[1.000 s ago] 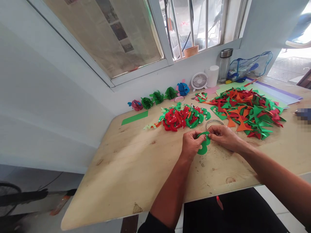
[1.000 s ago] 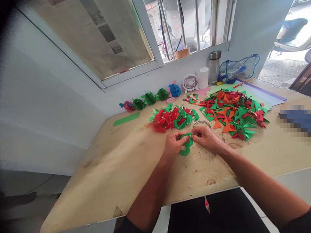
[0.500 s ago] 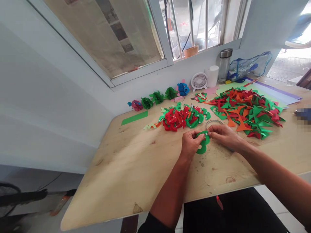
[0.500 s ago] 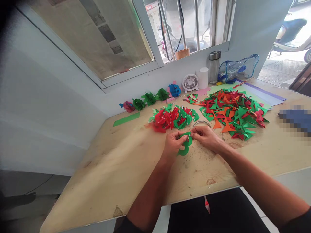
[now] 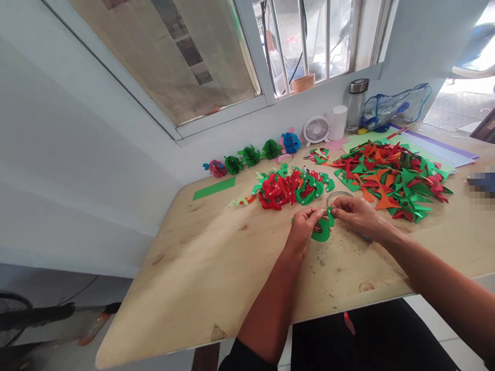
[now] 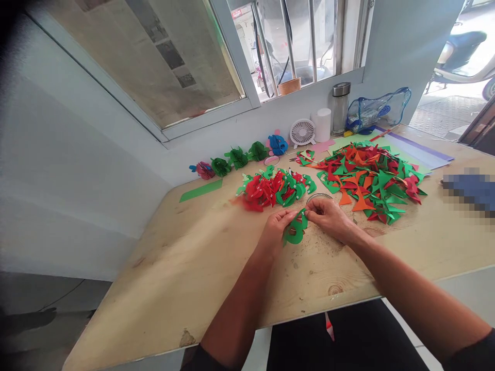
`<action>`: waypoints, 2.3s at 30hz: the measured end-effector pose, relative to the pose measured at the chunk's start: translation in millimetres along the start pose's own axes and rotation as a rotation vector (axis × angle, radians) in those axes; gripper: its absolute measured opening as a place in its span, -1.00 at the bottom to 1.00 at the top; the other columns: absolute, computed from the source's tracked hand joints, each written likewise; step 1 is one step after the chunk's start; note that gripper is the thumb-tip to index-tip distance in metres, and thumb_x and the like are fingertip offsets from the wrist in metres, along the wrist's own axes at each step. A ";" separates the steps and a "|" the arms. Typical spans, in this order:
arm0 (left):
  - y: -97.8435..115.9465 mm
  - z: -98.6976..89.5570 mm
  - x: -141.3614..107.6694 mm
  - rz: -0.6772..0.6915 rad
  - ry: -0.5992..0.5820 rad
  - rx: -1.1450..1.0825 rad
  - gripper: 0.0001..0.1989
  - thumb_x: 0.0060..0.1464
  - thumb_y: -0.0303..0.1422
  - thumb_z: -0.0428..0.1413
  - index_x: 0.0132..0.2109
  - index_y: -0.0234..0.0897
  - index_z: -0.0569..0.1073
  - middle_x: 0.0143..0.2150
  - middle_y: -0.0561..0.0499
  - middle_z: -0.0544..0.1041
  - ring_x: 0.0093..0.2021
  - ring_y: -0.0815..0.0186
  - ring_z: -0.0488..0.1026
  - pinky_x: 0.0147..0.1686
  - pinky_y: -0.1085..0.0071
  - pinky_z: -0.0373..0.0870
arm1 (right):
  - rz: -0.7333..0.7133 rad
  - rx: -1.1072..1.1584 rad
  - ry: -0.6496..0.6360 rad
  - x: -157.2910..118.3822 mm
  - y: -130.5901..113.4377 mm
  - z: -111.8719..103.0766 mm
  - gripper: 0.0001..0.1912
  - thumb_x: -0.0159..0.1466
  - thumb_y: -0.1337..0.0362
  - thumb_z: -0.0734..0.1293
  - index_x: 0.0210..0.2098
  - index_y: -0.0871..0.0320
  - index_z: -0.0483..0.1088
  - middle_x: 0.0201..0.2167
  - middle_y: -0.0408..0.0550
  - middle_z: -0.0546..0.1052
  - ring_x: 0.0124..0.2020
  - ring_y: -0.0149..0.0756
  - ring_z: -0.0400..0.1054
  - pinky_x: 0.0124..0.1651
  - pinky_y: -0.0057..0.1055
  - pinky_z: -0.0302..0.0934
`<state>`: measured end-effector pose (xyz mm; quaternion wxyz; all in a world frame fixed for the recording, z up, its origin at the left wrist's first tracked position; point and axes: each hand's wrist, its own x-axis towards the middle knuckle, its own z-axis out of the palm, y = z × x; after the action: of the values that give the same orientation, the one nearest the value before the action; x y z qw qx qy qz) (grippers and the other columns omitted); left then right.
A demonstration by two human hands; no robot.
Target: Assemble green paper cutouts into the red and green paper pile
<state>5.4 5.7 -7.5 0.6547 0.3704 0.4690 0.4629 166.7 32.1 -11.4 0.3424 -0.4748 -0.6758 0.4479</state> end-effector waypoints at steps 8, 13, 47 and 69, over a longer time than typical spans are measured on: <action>-0.2 1.1 -2.3 0.025 -0.003 0.059 -0.63 -0.35 -0.14 0.31 -0.47 -0.36 0.45 -0.58 0.07 0.43 -0.62 0.52 0.28 -0.59 0.56 0.15 | -0.012 0.024 -0.014 -0.5 -3.3 0.5 -0.79 0.10 0.15 0.27 -0.52 0.17 0.34 -0.64 -0.21 0.24 -0.58 -0.45 0.05 -0.53 -0.45 -0.07; 0.0 2.2 -2.5 0.062 0.022 0.102 -0.66 -0.31 -0.16 0.29 -0.50 -0.37 0.44 -0.61 0.09 0.40 -0.65 0.54 0.23 -0.61 0.56 0.14 | -0.036 0.026 0.003 -3.7 -17.3 -1.2 -0.75 0.14 0.13 0.21 -0.55 0.16 0.32 -0.60 -0.17 0.29 -0.53 -0.41 0.14 -0.45 -0.43 0.04; -0.3 5.4 -7.3 0.169 -0.029 0.206 -0.65 -0.16 -0.20 0.24 -0.24 -0.33 0.44 -0.47 0.05 0.42 -0.53 0.45 0.34 -0.52 0.50 0.27 | 0.011 0.021 0.110 -3.8 -11.9 -2.6 -0.64 0.14 0.04 0.27 -0.62 0.17 0.29 -0.67 -0.22 0.21 -0.60 -0.47 0.02 -0.54 -0.46 -0.10; -8.9 9.0 -4.0 0.301 -0.007 0.278 -0.59 -0.14 -0.36 0.20 -0.06 -0.24 0.42 -0.31 -0.02 0.51 -0.39 0.35 0.43 -0.40 0.46 0.35 | -0.037 -0.015 0.112 -2.8 -12.2 -3.3 -0.56 0.18 -0.07 0.21 -0.59 0.16 0.32 -0.63 -0.15 0.33 -0.55 -0.41 0.14 -0.49 -0.45 0.02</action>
<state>15.7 -1.2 -12.0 0.5223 0.5247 0.4653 0.4851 166.5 28.6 1.1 0.3842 -0.4893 -0.6676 0.4090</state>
